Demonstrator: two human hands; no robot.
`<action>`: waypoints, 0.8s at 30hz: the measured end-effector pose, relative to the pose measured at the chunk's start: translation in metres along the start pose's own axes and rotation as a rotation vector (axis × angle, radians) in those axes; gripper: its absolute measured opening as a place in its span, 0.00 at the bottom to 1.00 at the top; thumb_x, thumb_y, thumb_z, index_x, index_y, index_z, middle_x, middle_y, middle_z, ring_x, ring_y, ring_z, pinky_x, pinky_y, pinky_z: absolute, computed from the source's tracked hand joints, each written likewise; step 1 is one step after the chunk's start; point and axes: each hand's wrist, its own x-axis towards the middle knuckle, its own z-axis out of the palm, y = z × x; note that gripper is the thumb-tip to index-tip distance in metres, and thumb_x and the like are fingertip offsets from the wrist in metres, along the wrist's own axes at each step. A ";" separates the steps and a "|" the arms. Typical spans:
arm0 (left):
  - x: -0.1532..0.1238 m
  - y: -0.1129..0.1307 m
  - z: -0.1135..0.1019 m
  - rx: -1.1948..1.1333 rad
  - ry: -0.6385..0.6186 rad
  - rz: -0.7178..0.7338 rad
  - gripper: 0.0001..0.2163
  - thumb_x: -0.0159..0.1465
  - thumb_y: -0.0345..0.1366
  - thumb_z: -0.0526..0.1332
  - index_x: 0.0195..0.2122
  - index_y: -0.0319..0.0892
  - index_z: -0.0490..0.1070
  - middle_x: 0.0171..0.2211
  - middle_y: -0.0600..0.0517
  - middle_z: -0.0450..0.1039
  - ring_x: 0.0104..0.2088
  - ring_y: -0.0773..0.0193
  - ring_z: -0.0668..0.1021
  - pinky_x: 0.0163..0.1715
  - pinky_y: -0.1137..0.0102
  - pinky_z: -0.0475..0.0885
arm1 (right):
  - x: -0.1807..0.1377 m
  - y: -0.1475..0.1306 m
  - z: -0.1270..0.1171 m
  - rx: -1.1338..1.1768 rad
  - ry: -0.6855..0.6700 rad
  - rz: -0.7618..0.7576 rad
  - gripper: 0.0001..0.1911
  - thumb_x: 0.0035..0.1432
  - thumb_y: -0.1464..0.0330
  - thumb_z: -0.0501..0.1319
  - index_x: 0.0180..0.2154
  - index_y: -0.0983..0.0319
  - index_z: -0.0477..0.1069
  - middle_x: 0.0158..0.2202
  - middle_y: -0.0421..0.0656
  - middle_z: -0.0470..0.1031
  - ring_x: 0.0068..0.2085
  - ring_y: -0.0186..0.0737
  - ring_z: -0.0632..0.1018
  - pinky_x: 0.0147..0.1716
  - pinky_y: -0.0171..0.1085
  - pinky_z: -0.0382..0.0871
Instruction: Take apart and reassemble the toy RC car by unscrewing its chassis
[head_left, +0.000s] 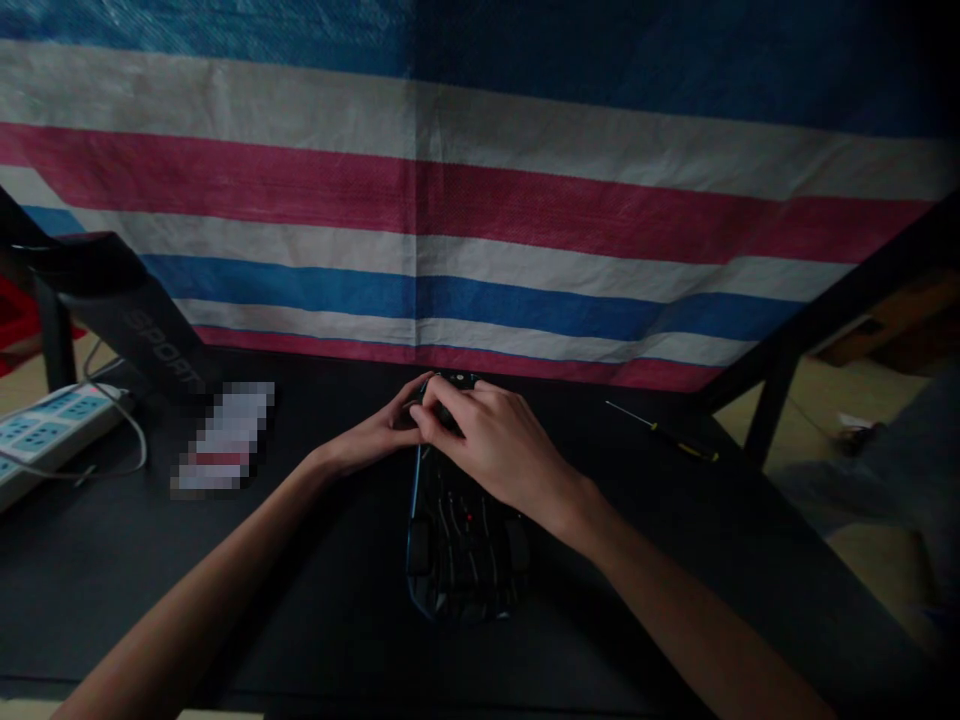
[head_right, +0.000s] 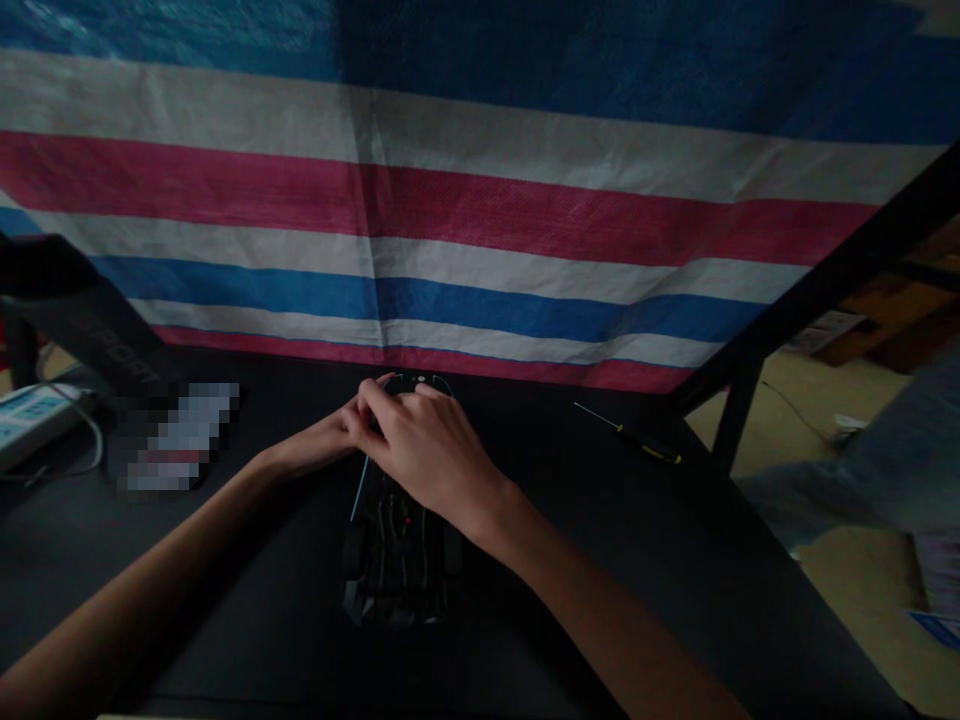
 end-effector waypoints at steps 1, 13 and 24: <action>0.000 0.000 0.000 -0.001 0.000 -0.017 0.46 0.65 0.41 0.71 0.77 0.54 0.45 0.74 0.42 0.58 0.74 0.41 0.61 0.72 0.44 0.57 | 0.000 0.001 0.000 0.015 0.005 -0.005 0.08 0.74 0.66 0.54 0.44 0.60 0.70 0.36 0.43 0.79 0.37 0.41 0.76 0.44 0.41 0.68; 0.002 -0.003 -0.001 0.021 -0.010 0.007 0.44 0.64 0.41 0.72 0.77 0.54 0.49 0.74 0.43 0.60 0.73 0.39 0.61 0.72 0.44 0.57 | 0.001 0.006 0.000 0.044 0.030 -0.081 0.06 0.72 0.70 0.56 0.44 0.60 0.72 0.42 0.44 0.79 0.44 0.42 0.76 0.49 0.42 0.66; 0.001 -0.004 -0.001 0.034 0.012 -0.015 0.43 0.66 0.43 0.71 0.77 0.53 0.48 0.73 0.43 0.61 0.73 0.39 0.63 0.72 0.45 0.57 | 0.003 0.005 0.001 -0.011 0.037 -0.088 0.11 0.75 0.67 0.53 0.42 0.61 0.74 0.37 0.44 0.79 0.39 0.41 0.76 0.46 0.41 0.65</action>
